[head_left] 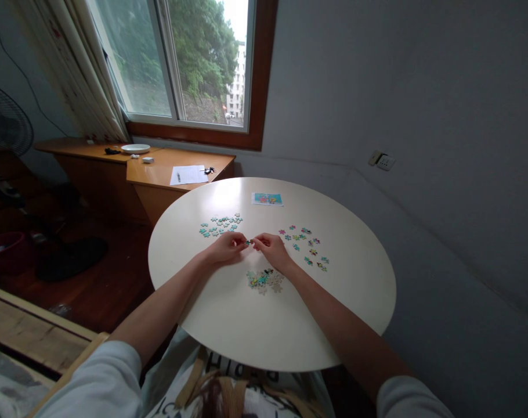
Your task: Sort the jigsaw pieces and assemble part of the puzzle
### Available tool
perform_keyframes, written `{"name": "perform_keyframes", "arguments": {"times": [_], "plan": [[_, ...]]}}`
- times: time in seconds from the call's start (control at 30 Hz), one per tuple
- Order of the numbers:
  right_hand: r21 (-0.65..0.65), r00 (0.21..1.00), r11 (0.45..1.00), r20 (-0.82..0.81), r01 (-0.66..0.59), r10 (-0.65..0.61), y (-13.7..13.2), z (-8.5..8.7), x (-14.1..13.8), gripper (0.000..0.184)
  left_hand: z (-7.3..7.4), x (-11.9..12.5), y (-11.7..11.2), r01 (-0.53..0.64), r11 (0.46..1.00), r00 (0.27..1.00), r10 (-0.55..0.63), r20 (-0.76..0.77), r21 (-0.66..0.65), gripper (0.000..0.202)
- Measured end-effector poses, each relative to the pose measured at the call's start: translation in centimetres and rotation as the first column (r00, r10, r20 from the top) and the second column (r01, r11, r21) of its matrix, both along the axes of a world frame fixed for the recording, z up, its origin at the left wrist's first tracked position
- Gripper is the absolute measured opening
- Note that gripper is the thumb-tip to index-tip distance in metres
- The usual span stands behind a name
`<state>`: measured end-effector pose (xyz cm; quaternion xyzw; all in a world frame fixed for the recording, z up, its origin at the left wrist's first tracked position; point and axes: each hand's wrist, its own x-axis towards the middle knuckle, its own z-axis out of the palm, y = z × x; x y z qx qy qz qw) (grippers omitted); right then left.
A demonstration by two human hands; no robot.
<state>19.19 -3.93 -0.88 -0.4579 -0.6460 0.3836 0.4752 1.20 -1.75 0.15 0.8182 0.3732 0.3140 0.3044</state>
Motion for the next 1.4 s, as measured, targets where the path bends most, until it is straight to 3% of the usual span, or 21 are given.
{"name": "perform_keyframes", "arguments": {"times": [0.33, 0.7, 0.83, 1.03, 1.4], "plan": [[0.111, 0.985, 0.993, 0.165, 0.026, -0.045, -0.3, 0.4, 0.1, 0.019, -0.1, -0.1, 0.3, 0.02, 1.0, 1.0, -0.02, 0.012, -0.016, 0.025], [0.125, 0.991, 0.992, 0.126, 0.02, -0.035, 0.0, 0.5, 0.7, 0.017, -0.1, -0.1, 0.2, -0.005, 1.0, 1.0, 0.005, -0.018, 0.001, 0.026], [0.163, 0.977, 0.977, 0.144, 0.136, -0.16, 1.1, 0.5, 2.1, 0.014, -0.1, -0.2, 0.3, -0.024, 1.0, 0.999, 0.024, -0.026, 0.003, 0.025], [0.19, 0.889, 0.921, 0.253, 0.34, -0.381, 2.8, -0.1, 5.0, 0.01, -0.1, -0.1, 0.3, -0.015, 1.0, 1.0, 0.015, -0.026, 0.007, 0.026], [0.171, 0.813, 0.909, 0.406, 0.381, -0.417, 3.8, -1.6, 6.5, 0.011, -0.1, -0.2, 0.3, -0.017, 1.0, 0.999, 0.018, -0.051, 0.019, 0.026]]}}
